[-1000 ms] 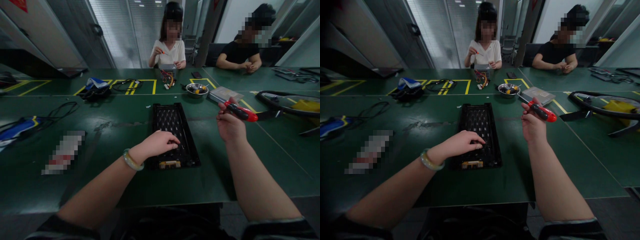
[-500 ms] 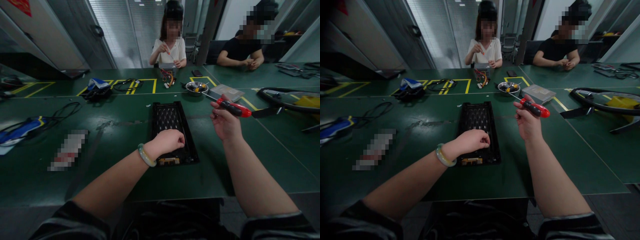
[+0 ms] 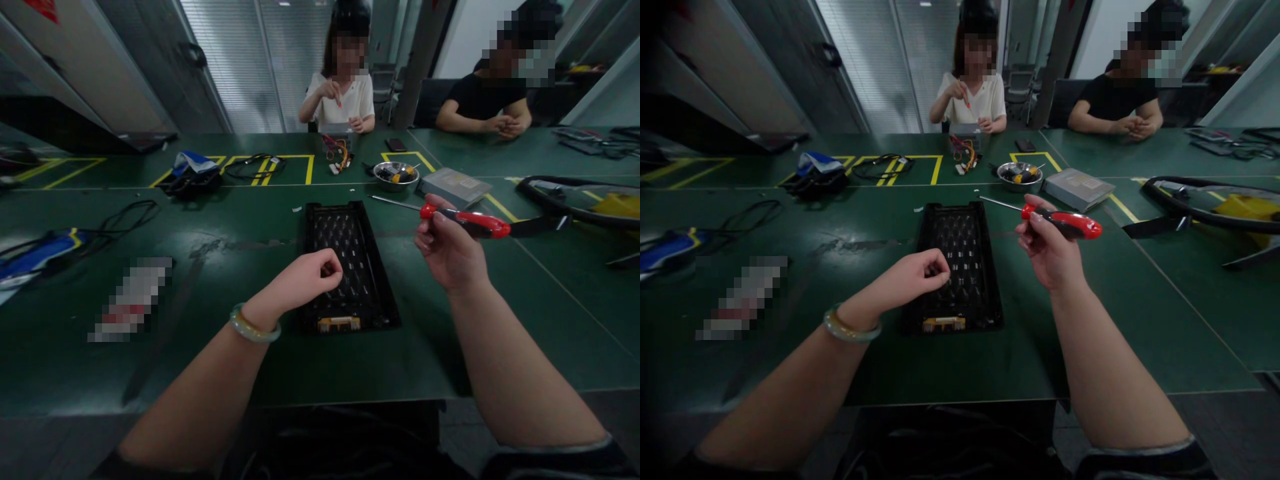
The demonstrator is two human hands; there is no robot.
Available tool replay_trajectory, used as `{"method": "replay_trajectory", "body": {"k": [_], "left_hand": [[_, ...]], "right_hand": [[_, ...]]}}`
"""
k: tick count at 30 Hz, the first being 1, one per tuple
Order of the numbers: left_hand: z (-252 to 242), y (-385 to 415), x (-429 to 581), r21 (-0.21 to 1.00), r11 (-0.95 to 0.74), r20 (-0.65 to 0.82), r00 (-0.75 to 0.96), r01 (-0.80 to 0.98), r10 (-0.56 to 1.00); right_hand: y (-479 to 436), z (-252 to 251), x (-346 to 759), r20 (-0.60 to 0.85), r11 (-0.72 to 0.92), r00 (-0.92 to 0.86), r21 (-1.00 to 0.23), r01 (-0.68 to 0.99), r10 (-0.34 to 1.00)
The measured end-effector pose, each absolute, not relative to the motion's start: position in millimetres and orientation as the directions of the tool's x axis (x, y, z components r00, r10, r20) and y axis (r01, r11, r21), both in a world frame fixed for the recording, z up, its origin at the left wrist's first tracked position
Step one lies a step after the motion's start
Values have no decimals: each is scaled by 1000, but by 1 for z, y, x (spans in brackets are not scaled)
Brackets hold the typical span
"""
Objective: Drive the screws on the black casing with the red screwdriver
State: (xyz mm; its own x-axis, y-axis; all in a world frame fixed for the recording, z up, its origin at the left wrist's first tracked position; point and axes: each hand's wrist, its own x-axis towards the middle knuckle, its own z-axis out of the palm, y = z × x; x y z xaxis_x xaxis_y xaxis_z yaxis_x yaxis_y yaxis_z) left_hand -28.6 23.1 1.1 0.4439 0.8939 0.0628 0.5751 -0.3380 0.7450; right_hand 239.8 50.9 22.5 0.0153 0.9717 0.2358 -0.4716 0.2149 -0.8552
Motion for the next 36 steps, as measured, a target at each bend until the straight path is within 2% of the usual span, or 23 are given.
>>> {"method": "replay_trajectory", "body": {"k": [6,16,36], "left_hand": [[4,23,-35,790,-276,48,393,548,918],[5,21,-33,850,-247,111,298,466,948],[-10,28,-35,785,-282,116,316,551,941]], "right_hand": [[54,18,240,250,245,45,-867,-434,967],[58,12,241,211,214,56,-877,-430,976],[60,11,241,230,240,75,-879,-413,970]]}}
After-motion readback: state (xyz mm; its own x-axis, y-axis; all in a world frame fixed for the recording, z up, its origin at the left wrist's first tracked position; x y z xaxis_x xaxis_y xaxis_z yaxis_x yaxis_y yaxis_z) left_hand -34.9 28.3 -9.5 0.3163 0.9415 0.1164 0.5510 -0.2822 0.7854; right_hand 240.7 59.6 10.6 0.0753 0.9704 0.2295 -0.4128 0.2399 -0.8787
